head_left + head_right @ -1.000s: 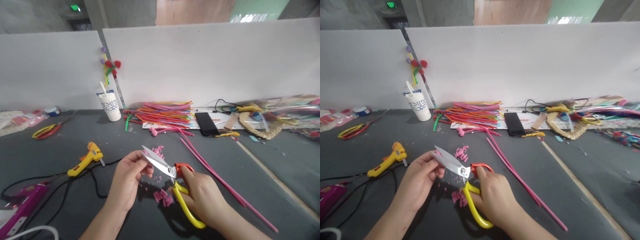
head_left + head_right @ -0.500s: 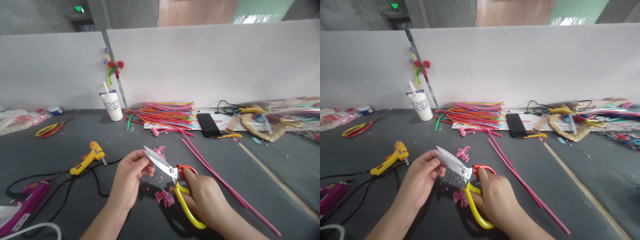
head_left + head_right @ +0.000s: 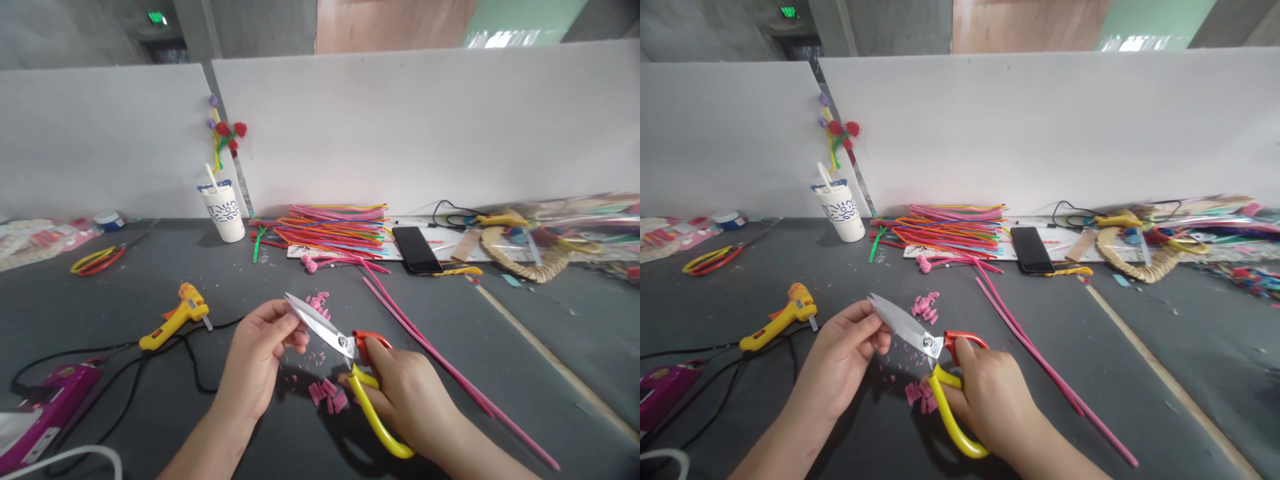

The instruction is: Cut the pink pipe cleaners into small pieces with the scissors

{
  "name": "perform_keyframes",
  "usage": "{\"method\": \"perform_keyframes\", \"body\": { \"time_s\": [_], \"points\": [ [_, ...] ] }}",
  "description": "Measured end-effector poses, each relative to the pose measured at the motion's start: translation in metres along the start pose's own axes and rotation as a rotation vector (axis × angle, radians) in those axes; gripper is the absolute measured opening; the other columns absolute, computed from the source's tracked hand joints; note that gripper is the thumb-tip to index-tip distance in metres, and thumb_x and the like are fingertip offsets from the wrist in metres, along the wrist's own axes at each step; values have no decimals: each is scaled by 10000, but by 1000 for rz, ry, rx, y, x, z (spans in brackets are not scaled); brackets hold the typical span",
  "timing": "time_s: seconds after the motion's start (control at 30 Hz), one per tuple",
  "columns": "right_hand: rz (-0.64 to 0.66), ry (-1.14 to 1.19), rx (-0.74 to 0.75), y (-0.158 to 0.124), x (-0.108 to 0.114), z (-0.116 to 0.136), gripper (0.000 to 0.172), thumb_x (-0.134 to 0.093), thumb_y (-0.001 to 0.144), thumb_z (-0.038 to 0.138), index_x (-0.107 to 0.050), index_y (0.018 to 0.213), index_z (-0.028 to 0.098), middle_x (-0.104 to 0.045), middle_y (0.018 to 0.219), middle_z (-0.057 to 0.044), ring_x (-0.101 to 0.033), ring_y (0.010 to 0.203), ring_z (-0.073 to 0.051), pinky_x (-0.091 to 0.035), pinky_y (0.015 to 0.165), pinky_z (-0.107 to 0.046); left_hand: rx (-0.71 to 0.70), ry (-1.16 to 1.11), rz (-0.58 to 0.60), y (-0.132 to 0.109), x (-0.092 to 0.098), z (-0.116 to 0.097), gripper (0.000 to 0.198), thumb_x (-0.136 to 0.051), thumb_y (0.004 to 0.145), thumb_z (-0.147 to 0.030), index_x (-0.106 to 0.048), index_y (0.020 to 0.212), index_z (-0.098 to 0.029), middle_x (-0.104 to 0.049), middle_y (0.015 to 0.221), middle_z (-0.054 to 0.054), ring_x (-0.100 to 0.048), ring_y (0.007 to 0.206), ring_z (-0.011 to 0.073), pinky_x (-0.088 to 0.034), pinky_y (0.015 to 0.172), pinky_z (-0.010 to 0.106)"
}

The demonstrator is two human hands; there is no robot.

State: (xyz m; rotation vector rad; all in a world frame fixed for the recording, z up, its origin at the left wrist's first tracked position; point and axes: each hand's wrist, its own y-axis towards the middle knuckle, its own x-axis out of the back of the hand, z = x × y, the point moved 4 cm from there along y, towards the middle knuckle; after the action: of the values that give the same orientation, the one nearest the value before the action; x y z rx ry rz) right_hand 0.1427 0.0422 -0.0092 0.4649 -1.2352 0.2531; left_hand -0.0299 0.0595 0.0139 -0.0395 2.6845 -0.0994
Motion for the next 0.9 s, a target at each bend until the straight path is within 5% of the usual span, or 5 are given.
{"method": "perform_keyframes", "body": {
  "time_s": [0.3,0.43,0.63,0.9],
  "points": [
    [-8,71,-78,0,0,-7,267,-462,767,432,-383,628,218,-453,454,43,-380,392,-114,-187,431,-233,11,11,11,0,2,0,55,-618,719,-173,-611,678,-136,-590,576,-16,-520,483,55,-416,467,150],
    [53,414,-229,5,-1,-7,309,-527,714,424,-339,584,216,-364,461,74,-313,409,-82,-216,411,-206,84,43,19,-2,-2,6,54,-634,701,-187,-598,693,-147,-595,585,-16,-526,487,61,-416,470,154],
    [45,998,-397,7,2,-2,141,-480,747,319,-470,697,188,-385,490,78,-358,400,-62,-288,378,-171,268,200,142,-9,-18,28,72,-617,695,-200,-574,685,-143,-584,577,-9,-532,484,83,-415,471,184],
    [207,1215,-454,7,2,1,91,-535,673,243,-473,657,178,-416,428,90,-372,335,-41,-279,301,-131,427,304,334,-18,-30,47,92,-616,675,-202,-572,644,-128,-595,527,16,-515,441,95,-395,448,204]
  ]
}}
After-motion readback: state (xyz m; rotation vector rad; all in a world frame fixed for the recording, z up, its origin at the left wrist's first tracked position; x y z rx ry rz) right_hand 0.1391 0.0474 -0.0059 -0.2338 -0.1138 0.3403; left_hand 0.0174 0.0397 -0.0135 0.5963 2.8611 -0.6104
